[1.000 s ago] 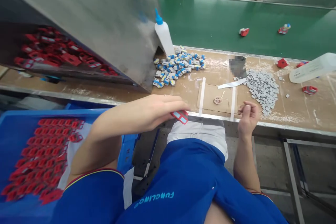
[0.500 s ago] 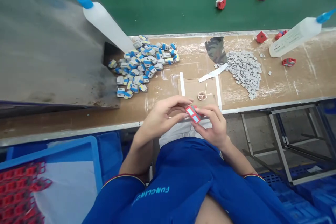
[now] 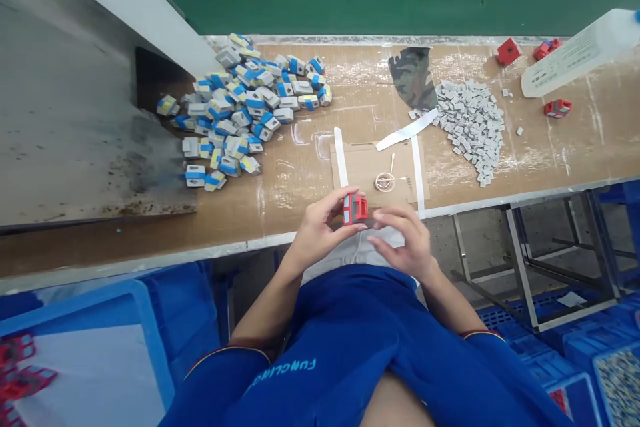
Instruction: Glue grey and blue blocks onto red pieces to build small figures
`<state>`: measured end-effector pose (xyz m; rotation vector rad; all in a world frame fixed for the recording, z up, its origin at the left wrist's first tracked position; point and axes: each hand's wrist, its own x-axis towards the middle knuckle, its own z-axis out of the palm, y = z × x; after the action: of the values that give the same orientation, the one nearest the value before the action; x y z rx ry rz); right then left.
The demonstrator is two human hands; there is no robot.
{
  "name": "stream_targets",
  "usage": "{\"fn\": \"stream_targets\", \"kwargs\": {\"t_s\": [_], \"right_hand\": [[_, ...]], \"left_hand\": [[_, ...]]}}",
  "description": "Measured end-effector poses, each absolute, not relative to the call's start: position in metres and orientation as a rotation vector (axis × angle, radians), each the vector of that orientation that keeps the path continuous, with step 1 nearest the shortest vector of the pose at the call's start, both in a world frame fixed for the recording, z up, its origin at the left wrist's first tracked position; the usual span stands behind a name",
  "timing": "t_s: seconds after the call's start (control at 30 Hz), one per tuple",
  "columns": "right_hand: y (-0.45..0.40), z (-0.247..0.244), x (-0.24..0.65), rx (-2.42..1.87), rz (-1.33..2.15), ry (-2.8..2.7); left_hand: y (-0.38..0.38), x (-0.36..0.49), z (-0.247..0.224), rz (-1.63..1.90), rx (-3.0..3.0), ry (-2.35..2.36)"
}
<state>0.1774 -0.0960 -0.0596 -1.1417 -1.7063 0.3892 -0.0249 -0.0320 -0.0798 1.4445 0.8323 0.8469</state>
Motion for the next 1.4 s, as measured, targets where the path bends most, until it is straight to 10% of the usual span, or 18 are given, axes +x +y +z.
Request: {"fn": "stream_targets", "kwargs": {"t_s": [1.4], "right_hand": [[-0.042,-0.066,0.219,-1.413,0.79,-1.221]], "left_hand": [[-0.018,-0.015,-0.117,0.951,1.563,0.904]]}}
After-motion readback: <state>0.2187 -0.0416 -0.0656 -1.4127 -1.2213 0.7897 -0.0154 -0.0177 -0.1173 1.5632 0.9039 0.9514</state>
